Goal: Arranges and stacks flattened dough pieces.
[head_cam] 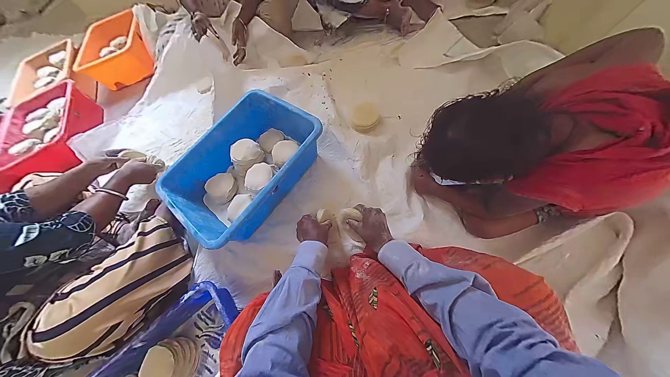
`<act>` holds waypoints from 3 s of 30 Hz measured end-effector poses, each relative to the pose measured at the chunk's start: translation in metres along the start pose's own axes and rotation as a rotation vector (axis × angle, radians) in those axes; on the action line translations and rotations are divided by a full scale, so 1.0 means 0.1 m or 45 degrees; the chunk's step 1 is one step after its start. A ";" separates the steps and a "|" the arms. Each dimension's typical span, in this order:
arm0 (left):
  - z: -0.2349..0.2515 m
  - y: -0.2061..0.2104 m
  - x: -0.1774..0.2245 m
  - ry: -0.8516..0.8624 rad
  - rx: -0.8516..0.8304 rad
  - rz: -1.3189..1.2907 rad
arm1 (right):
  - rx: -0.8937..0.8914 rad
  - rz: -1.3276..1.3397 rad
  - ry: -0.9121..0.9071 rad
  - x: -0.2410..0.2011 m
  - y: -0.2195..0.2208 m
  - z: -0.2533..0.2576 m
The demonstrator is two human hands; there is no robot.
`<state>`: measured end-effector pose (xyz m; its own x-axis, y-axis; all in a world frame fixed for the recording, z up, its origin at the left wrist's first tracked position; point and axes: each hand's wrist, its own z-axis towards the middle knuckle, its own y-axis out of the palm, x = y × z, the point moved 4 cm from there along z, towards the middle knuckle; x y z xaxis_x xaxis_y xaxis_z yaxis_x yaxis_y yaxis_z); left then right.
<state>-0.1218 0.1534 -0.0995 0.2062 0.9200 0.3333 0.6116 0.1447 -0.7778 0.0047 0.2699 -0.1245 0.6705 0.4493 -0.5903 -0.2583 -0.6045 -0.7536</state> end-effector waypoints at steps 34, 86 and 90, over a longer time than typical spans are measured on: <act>-0.08 0.10 -0.04 0.092 0.082 -0.199 | 0.119 0.136 -0.074 0.00 -0.05 -0.13; 0.22 0.72 0.30 0.264 -0.319 -1.737 | 0.330 0.232 -0.089 0.01 -0.11 -0.10; 0.23 0.74 0.34 0.312 -0.356 -1.786 | 0.284 0.201 -0.054 0.08 0.02 -0.06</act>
<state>-0.0872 0.2038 -0.1585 -0.5702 -0.0043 0.8215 0.5363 0.7555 0.3762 0.0131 0.2680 -0.1291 0.5815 0.3908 -0.7136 -0.5073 -0.5116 -0.6935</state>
